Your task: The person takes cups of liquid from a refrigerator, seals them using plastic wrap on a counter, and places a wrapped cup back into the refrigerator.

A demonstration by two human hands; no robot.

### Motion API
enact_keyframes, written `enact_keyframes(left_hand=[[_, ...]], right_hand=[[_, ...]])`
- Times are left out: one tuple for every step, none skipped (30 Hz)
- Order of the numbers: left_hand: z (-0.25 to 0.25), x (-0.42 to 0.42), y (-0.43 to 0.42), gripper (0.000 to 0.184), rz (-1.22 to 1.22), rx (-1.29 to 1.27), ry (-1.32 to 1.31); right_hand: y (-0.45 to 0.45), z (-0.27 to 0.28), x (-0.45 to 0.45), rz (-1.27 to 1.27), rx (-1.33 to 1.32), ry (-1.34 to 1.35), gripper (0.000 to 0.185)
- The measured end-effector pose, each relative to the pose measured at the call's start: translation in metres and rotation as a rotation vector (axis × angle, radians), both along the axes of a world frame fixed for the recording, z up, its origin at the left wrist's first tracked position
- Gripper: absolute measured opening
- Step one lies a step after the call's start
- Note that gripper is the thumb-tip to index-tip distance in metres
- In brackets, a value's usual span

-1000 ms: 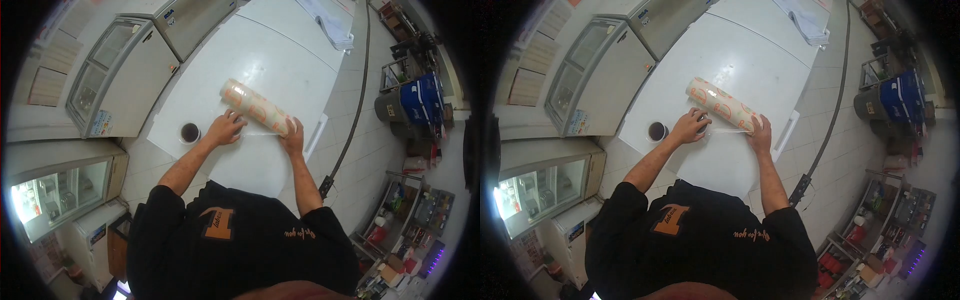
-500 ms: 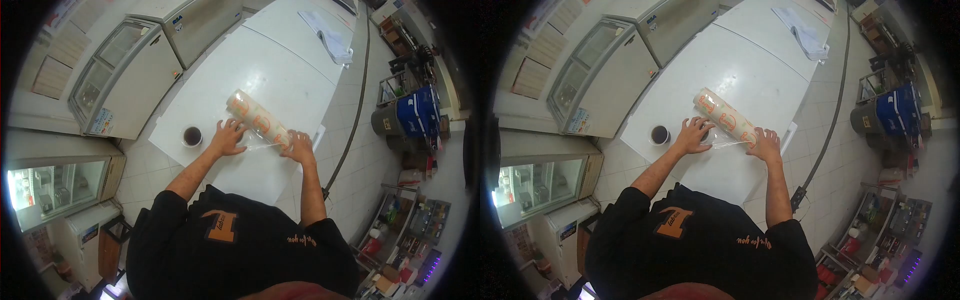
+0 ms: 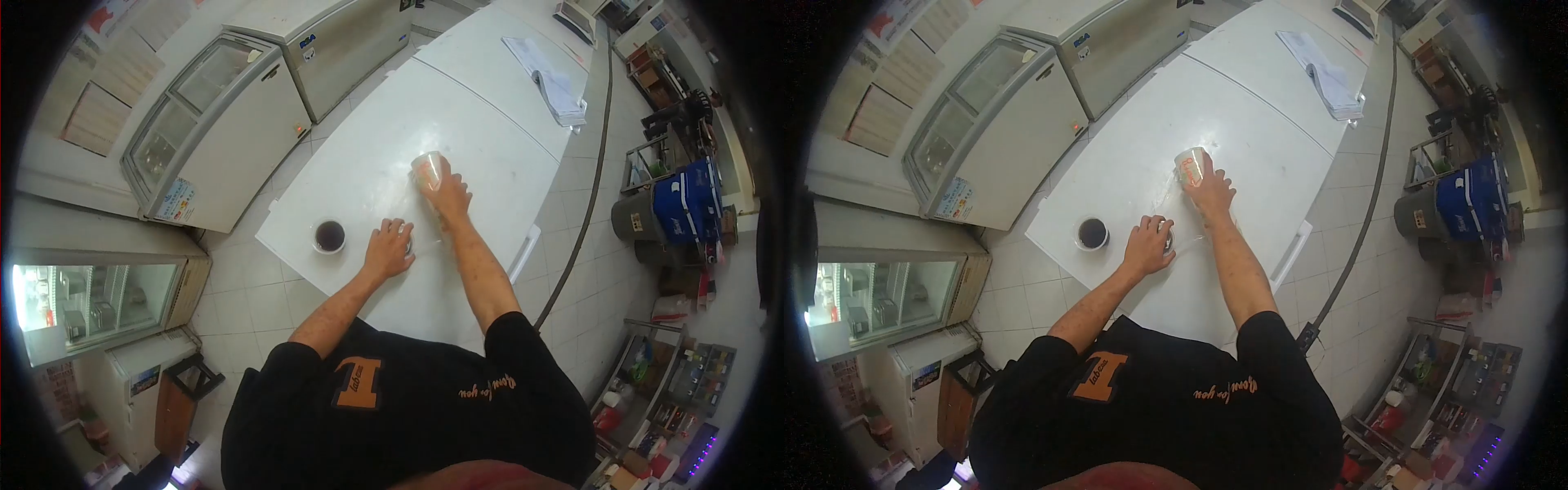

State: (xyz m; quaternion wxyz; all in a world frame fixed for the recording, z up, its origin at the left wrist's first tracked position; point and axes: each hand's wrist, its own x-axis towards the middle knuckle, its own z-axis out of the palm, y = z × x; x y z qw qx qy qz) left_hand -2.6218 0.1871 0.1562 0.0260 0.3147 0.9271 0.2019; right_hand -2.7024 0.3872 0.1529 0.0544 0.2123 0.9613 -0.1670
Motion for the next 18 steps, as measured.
enact_keyframes(left_hand=[[0.000,0.001,-0.001,0.066,-0.002,0.003,0.002],[0.000,0.006,-0.002,0.067,-0.008,0.006,-0.004],[-0.001,0.009,-0.002,0.067,-0.009,0.014,-0.010],[-0.001,0.009,-0.004,0.067,-0.007,0.021,-0.010],[-0.001,0.009,-0.006,0.067,-0.006,0.024,-0.007],[-0.002,0.008,-0.006,0.068,-0.008,0.024,-0.008],[-0.003,0.008,-0.007,0.069,-0.010,0.024,-0.010],[-0.002,0.008,-0.006,0.069,-0.012,0.026,-0.010],[-0.001,0.007,-0.005,0.070,-0.021,0.025,-0.008],[0.000,0.007,-0.005,0.072,-0.026,0.022,-0.006],[0.001,0.007,-0.006,0.073,-0.032,0.017,-0.005],[0.003,0.007,-0.007,0.075,-0.029,0.016,0.002],[0.005,0.007,-0.006,0.077,-0.025,0.013,0.008],[0.006,0.008,-0.006,0.079,-0.022,0.011,0.012],[0.008,0.011,-0.007,0.081,-0.010,0.008,0.010],[0.010,0.012,-0.006,0.083,0.003,0.006,0.011],[0.015,0.012,-0.005,0.085,0.017,0.004,0.013],[0.020,0.012,-0.004,0.083,0.033,0.036,-0.007]], right_hand=[[0.003,0.003,0.003,0.012,-0.037,-0.022,0.101],[0.004,-0.001,0.005,0.032,-0.036,-0.022,0.101],[0.008,-0.002,0.002,0.055,-0.030,-0.021,0.101],[0.012,-0.002,-0.003,0.080,-0.025,-0.014,0.101],[0.017,0.001,-0.006,0.098,-0.036,-0.042,0.101],[0.023,0.005,-0.007,0.115,-0.050,-0.068,0.101],[0.026,0.007,-0.006,0.132,-0.065,-0.095,0.102],[0.025,0.009,-0.004,0.142,-0.032,-0.097,0.101],[0.023,0.012,-0.003,0.154,0.003,-0.098,0.100],[0.020,0.013,-0.002,0.169,0.036,-0.098,0.100],[0.017,0.010,0.001,0.212,0.098,-0.024,0.095],[0.014,0.007,0.005,0.256,0.160,0.050,0.091],[0.012,0.003,0.007,0.300,0.222,0.126,0.087],[0.010,0.002,0.010,0.421,0.281,0.189,0.080],[0.009,0.002,0.013,0.541,0.339,0.252,0.073],[0.009,0.001,0.013,0.662,0.399,0.319,0.066],[0.009,-0.001,0.013,0.725,0.363,0.335,0.059],[0.009,-0.003,0.014,0.787,0.326,0.349,0.051]])
